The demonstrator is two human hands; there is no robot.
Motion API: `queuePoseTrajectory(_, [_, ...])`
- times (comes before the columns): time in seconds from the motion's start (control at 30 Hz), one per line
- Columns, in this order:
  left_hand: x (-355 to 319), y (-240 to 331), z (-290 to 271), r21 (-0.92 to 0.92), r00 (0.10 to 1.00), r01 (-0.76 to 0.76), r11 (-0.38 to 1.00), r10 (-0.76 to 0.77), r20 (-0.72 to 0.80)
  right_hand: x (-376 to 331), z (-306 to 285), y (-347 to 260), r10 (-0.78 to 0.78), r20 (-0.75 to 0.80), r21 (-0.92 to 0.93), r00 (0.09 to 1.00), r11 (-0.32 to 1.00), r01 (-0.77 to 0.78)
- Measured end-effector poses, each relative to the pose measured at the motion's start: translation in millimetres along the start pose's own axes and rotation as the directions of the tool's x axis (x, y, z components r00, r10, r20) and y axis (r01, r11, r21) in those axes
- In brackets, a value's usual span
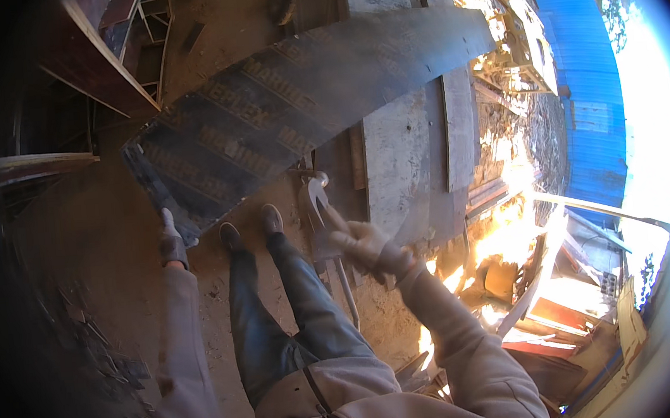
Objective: The person repeatedly strikes a large curved wooden plank with a hammer while holding it with the other hand. The person flips the plank and continues hammering along its surface, then places it back on a stack of similar planks.
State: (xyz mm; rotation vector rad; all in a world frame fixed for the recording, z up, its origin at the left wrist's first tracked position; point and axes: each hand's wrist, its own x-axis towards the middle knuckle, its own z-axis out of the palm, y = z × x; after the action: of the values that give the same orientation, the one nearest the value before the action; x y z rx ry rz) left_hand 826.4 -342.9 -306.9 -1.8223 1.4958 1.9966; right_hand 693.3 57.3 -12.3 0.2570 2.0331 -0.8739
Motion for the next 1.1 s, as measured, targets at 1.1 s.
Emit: queuePoseTrajectory(1.1, [-26,37,133,-0.943,0.817,0.169,0.287,-0.576,-0.028,312,-125,-44,-0.548,0.232,-0.853,0.804,0.283,0.439])
